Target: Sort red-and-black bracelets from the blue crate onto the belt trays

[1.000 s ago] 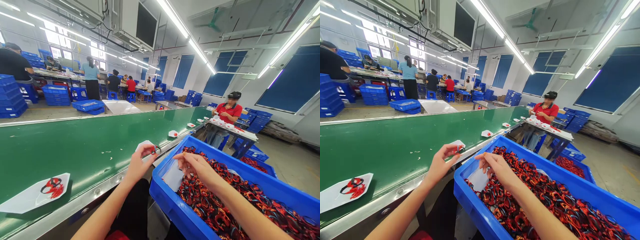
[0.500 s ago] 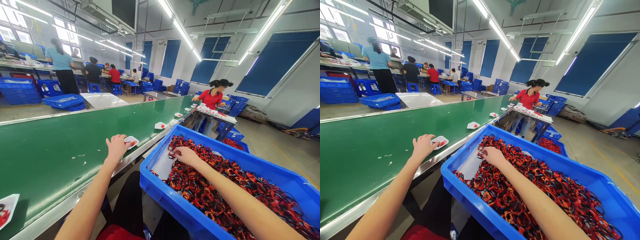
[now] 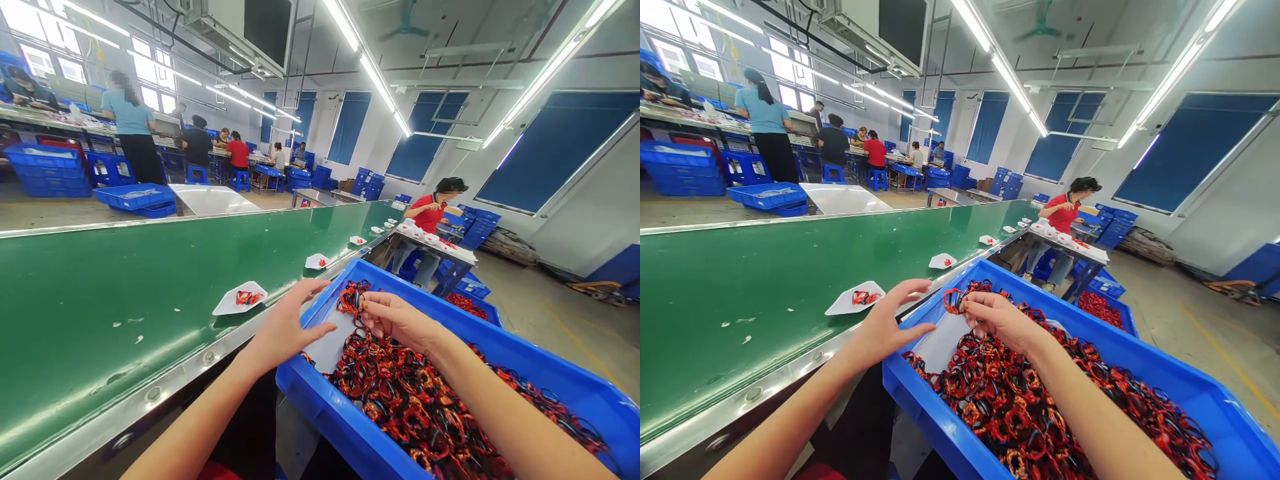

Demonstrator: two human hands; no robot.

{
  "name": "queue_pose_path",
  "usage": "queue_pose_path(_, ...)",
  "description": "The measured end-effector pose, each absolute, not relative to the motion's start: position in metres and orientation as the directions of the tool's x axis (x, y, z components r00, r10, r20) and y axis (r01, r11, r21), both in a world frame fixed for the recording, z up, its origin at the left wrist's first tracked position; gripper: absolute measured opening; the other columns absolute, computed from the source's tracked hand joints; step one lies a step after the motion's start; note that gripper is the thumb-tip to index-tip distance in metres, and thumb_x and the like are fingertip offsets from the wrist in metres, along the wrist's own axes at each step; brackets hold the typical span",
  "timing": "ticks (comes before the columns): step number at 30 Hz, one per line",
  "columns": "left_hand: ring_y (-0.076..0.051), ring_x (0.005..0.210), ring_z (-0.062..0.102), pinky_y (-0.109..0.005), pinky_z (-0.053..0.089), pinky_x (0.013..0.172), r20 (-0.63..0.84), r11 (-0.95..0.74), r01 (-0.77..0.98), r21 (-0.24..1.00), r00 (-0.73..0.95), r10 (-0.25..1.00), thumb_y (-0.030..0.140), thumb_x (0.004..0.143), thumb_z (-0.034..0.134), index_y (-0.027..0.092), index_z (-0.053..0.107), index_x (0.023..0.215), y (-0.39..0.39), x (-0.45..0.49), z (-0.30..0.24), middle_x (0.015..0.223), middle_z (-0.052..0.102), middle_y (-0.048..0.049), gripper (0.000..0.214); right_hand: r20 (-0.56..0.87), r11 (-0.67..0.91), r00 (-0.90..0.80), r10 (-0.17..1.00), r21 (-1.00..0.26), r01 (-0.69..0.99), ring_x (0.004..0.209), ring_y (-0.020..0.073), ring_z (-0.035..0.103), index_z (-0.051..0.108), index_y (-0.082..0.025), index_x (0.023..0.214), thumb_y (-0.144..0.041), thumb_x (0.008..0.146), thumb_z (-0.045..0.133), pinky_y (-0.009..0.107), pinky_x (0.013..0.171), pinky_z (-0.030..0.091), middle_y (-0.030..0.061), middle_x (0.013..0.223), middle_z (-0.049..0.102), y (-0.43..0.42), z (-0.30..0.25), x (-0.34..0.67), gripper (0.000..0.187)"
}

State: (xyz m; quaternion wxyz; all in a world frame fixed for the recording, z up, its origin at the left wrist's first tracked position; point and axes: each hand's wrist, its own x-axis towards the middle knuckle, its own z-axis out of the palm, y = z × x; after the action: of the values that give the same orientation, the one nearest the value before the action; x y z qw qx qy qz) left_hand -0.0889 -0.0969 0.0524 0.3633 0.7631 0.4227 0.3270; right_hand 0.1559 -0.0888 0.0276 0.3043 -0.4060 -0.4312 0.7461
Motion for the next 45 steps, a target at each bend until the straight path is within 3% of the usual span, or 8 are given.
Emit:
queue_pose_path(3,-0.016,0.112,0.058,-0.033,0.048,0.103,0.137,-0.281,0.251,0.926,0.47,0.872,0.027,0.076,0.075,0.026,0.047,0.131,-0.101,-0.074,0.054,0.131,0.055,-0.0041,0.062,-0.313,-0.5,-0.547,0.776,-0.834,-0.232,0.055,0.0033,0.044,0.059,-0.015,0.088,-0.042,0.078,0.07,0.014,0.046,0.037,-0.0027,0.069,0.051,-0.1,0.031,0.144,0.031)
queue_pose_path(6,-0.016,0.102,0.063,-0.031,0.052,0.097,0.104,-0.207,0.204,0.957,0.424,0.899,0.027,0.078,0.073,0.02,0.058,0.119,-0.104,-0.071,0.053,0.119,0.062,-0.0053,0.044,-0.303,-0.526,-0.574,0.761,-0.805,-0.273,0.056,0.0036,0.046,0.058,-0.015,0.085,-0.04,0.078,0.071,0.014,0.045,0.038,-0.0025,0.069,0.051,-0.103,0.026,0.132,0.029)
queue_pose_path(16,-0.016,0.097,0.061,-0.032,0.05,0.092,0.138,-0.275,0.312,0.91,0.396,0.908,0.029,0.079,0.071,0.023,0.062,0.113,-0.108,-0.076,0.051,0.111,0.064,-0.0028,0.035,-0.318,-0.502,-0.552,0.771,-0.837,-0.219,0.058,0.0042,0.047,0.058,-0.015,0.086,-0.045,0.074,0.073,0.013,0.044,0.04,-0.0018,0.071,0.051,-0.103,0.015,0.125,0.036)
queue_pose_path(32,-0.015,0.093,0.059,-0.03,0.048,0.088,0.153,-0.295,0.312,0.903,0.408,0.9,0.024,0.076,0.074,0.023,0.063,0.11,-0.107,-0.077,0.045,0.106,0.063,-0.0022,0.036,-0.336,-0.527,-0.581,0.741,-0.827,-0.193,0.058,0.0039,0.047,0.065,-0.015,0.095,-0.046,0.078,0.07,0.012,0.047,0.041,-0.0018,0.07,0.052,-0.107,0.004,0.117,0.035)
queue_pose_path(45,-0.013,0.085,0.056,-0.025,0.044,0.08,0.144,-0.299,0.368,0.881,0.394,0.908,0.025,0.07,0.079,0.021,0.065,0.1,-0.111,-0.076,0.05,0.092,0.063,0.0007,0.033,-0.342,-0.545,-0.613,0.712,-0.82,-0.175,0.06,0.0037,0.046,0.062,-0.013,0.086,-0.048,0.077,0.069,0.012,0.045,0.042,0.0001,0.077,0.049,-0.113,0.002,0.108,0.037)
